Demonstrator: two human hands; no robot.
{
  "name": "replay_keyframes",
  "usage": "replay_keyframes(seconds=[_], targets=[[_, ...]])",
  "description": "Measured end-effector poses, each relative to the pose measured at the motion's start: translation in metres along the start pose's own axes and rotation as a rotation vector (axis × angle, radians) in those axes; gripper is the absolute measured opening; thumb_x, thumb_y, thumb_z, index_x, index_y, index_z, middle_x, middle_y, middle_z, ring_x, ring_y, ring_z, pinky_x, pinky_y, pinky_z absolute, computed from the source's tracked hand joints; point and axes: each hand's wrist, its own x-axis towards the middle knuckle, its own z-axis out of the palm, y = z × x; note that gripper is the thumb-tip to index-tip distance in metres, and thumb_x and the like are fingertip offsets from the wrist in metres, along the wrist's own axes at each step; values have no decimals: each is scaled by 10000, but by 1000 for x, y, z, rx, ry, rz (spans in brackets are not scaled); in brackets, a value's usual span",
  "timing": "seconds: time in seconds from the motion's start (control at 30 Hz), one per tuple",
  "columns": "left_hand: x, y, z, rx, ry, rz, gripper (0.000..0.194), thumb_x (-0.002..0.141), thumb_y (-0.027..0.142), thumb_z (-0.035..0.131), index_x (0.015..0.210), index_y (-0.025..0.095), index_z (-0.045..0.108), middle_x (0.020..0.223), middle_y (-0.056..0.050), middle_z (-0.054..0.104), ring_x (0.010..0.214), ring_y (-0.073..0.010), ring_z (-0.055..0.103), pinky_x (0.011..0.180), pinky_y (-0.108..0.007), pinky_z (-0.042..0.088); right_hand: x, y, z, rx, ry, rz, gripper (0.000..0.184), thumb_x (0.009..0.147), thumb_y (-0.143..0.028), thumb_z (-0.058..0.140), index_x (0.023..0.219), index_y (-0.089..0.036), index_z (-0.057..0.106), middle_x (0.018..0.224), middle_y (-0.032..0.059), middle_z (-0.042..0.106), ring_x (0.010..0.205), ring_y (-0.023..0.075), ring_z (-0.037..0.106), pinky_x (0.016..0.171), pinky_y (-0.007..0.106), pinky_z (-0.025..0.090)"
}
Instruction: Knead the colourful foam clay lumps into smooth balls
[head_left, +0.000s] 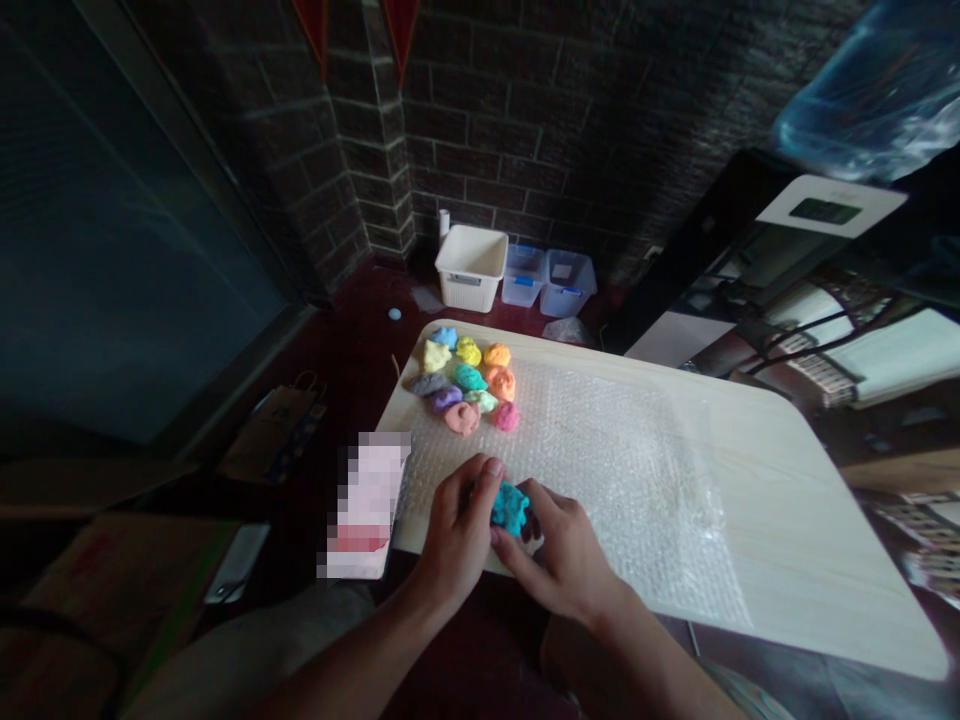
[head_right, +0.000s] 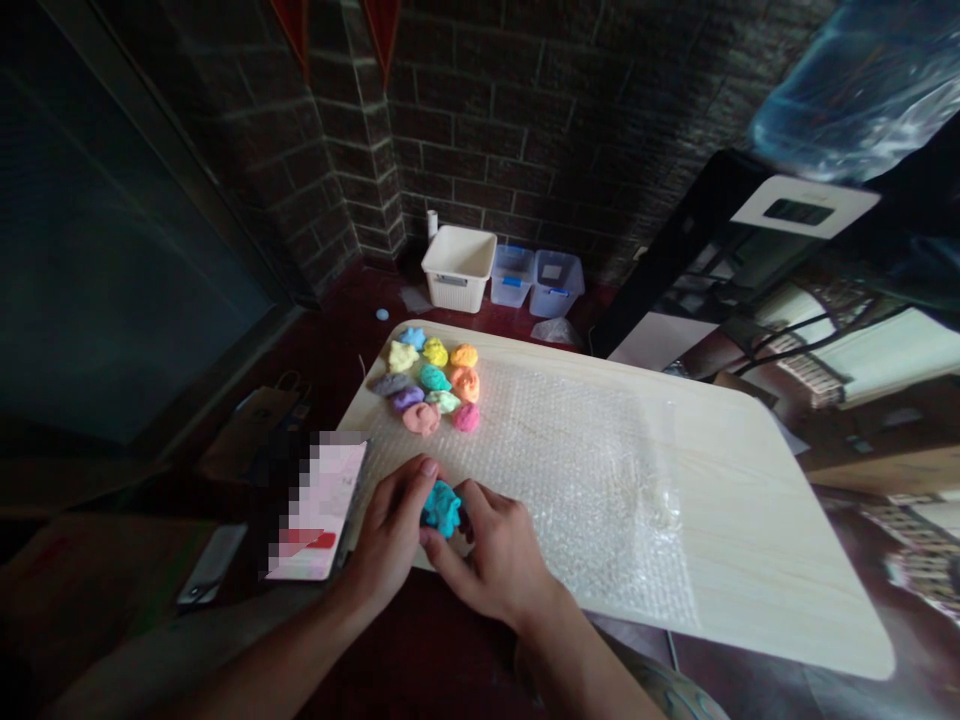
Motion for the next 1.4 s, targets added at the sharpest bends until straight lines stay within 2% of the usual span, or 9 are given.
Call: replay_keyframes(seconds=[0.37,0.53,0.63,0.77,0.93,1.13,1.2,1.27,1.4], targets=[[6,-3,0,-47,104,-31,540,956,577,592,569,241,422,538,26,439,551,-152,447,527,-290,392,-5,-15,11,145,-40,-20,269,1057,-364,518,826,-227,520,696,-2,595,589,152,553,601,287,403],[7,-9,7,-139,111,-137,537,897,654,660,612,216,538,592,15,528,597,-161,510,579,-292,439,-5,-14,7,171,32,7,308,1035,-387,568,778,-221,532,648,-15,577,558,135,547,561,266,390],[10,-7,13,-371,49,-234,489,895,638,684,709,189,626,668,6,601,644,-153,559,621,-266,468,-1,-11,0,21,127,-6,316,1008,-360,591,737,-226,498,596,-29,532,504,123,498,519,269,342],[15,-1,13,-809,-142,-529,507,975,622,544,938,151,727,850,-67,744,713,-172,673,694,-279,541,5,-11,-3,-229,124,-63,309,956,-378,631,719,-234,493,621,-7,554,549,153,501,553,301,340],[10,4,9,-923,-325,-713,523,1001,533,499,1044,91,776,986,-167,809,862,-239,762,753,-309,577,-1,-24,-3,-129,32,-170,428,1008,-473,476,646,-247,437,623,13,523,592,183,483,596,343,363],[-4,6,18,-1046,-444,-763,439,938,549,594,918,143,761,871,-126,801,945,-293,776,813,-369,592,2,-44,-13,-196,388,45,227,1047,-309,494,891,-212,628,827,77,645,793,243,604,722,381,450],[-6,8,22,-1097,-470,-746,470,911,609,608,970,163,746,901,-119,792,1007,-324,767,873,-424,594,11,-51,-11,-203,297,49,209,1027,-326,535,1135,-193,655,1095,128,704,1025,292,634,897,441,476],[-7,9,23,-1146,-474,-700,530,893,669,598,1076,188,724,986,-115,782,1062,-342,753,921,-472,587,21,-56,-5,-189,187,57,270,1024,-348,543,1216,-190,649,1173,135,722,1116,311,638,957,455,469],[-10,6,17,-1120,-392,-628,574,870,709,603,1175,227,669,1118,-103,742,1079,-346,745,949,-534,581,31,-56,17,-175,66,133,353,1048,-368,475,800,-195,657,788,75,709,791,249,661,792,397,459]])
